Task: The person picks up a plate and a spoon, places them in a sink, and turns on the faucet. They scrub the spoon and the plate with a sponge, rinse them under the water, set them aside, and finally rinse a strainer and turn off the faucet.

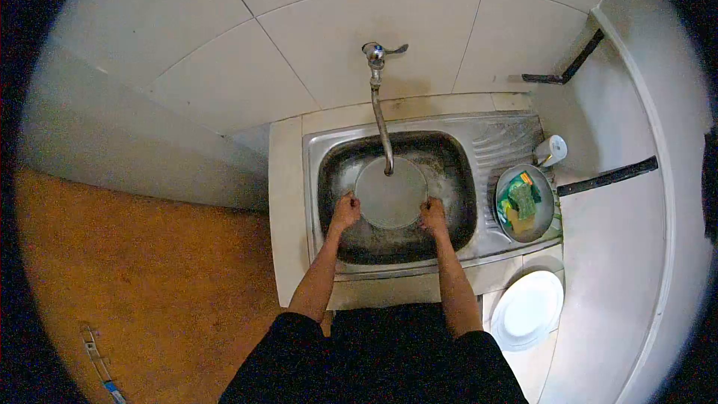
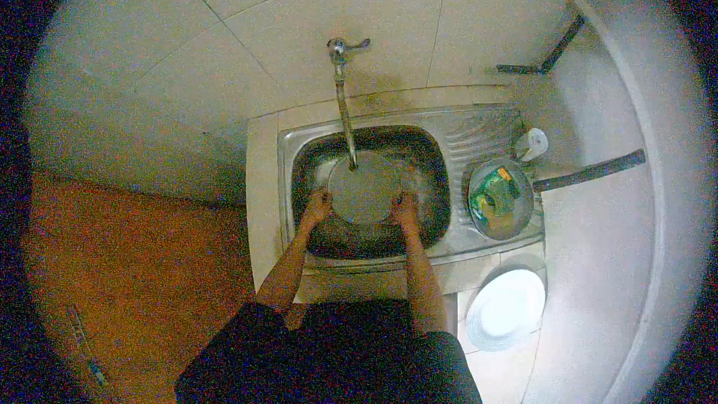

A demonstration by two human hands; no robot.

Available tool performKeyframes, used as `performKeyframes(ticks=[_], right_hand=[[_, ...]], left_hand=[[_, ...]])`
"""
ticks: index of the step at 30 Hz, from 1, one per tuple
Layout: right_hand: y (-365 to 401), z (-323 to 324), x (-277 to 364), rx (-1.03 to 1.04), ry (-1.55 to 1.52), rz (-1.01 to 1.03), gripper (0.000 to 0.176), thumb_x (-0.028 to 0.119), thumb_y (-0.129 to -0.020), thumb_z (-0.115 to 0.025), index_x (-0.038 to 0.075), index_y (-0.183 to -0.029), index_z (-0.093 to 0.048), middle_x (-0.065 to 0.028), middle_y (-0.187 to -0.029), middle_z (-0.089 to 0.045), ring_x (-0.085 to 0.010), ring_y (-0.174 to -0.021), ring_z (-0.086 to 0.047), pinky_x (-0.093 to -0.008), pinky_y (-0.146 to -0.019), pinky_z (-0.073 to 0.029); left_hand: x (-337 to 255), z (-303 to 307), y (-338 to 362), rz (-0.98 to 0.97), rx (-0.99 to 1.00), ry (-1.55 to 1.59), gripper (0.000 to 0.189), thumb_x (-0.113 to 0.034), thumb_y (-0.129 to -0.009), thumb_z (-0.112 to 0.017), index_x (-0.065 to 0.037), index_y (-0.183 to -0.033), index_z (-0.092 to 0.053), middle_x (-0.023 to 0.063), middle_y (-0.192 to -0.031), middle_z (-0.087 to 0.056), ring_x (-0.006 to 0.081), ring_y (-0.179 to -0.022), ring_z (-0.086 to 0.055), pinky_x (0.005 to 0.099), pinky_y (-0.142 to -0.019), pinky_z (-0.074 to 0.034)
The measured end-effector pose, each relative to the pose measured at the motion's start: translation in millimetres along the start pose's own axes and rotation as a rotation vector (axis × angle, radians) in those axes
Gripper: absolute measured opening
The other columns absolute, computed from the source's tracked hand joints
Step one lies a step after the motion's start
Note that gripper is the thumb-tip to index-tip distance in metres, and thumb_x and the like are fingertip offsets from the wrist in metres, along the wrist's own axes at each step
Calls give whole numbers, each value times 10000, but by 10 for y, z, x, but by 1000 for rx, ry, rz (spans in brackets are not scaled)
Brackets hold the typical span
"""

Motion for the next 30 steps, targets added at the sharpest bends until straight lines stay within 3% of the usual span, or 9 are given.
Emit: performKeyframes(ticks=[2,4,5,10,14,17,20,26,30], right_hand=[[-39,-50,-120,-36,57,50,224,168,-816,-465,-52,-843,-494,-212,-723,-560,-296,-500,-579,-367,-436,-493],[121,200,296,-501,383,614,208,154,-832,-448,-51,-845,-483,-202,-699,-570,-257,-377,-538,-336,-355,-468],[132,240,339,-500,383,608,208,154,-832,-448,-51,-845,-483,-202,-699,-570,-257,-377,-538,-336,-355,-468],[125,444,437,-50,-36,-48,190,156,-790,-491,-31,-819,-507,-217,-681,-561,-352,-660,-597,-430,-576,-461],[92,544,491,-87,87,-94,179,153,-756,-520,-24,-771,-499,-209,-644,-547,-341,-696,-591,-442,-593,-448],[164,582,619,-100,-165,-104,171,148,-737,-528,-20,-757,-505,-202,-612,-530,-322,-603,-569,-438,-543,-429],[86,525,513,-165,170,62,153,135,-722,-530,-12,-763,-519,-206,-601,-514,-315,-550,-520,-410,-527,-407],[242,265,306,-50,-235,120,154,144,-774,-499,-4,-817,-508,-98,-613,-515,-240,-537,-491,-369,-500,-384],[277,-181,-167,46,-410,-261,169,151,-797,-486,6,-880,-512,-78,-746,-535,-211,-704,-510,-340,-595,-405]], left_hand=[[-59,25,56,-260,-108,8,176,-181,-767,-524,-9,-732,-508,148,-578,-566,273,-519,-570,371,-513,-444],[34,-41,14,-205,-49,-89,185,-190,-764,-530,-6,-748,-517,142,-574,-566,263,-515,-570,364,-515,-448],[97,-82,4,-151,4,-189,197,-199,-762,-536,-2,-764,-525,135,-569,-567,253,-511,-570,358,-516,-452],[-101,-142,250,-199,-137,-126,229,-215,-746,-560,4,-809,-569,125,-569,-568,245,-513,-573,357,-550,-462],[-262,-120,366,83,25,51,217,-197,-722,-572,8,-789,-594,117,-577,-574,222,-502,-578,351,-536,-465],[-207,-142,314,-203,-168,-34,218,-195,-696,-598,14,-757,-602,115,-557,-573,205,-487,-580,343,-506,-461],[-224,-77,270,164,32,73,233,-217,-681,-632,3,-755,-614,119,-528,-567,210,-486,-582,336,-524,-463],[-383,197,100,26,-20,-212,354,-290,-670,-658,50,-746,-589,138,-543,-589,240,-569,-617,327,-586,-478],[-509,382,121,49,78,-261,429,-318,-649,-676,70,-791,-559,136,-539,-589,266,-588,-618,353,-605,-482]])
Point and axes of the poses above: each hand's wrist, its own y-axis away from the middle knuckle, its own z-axis out of the back of the hand, x = y × z, the point moved 5 cm from there along -y, towards the middle knuckle
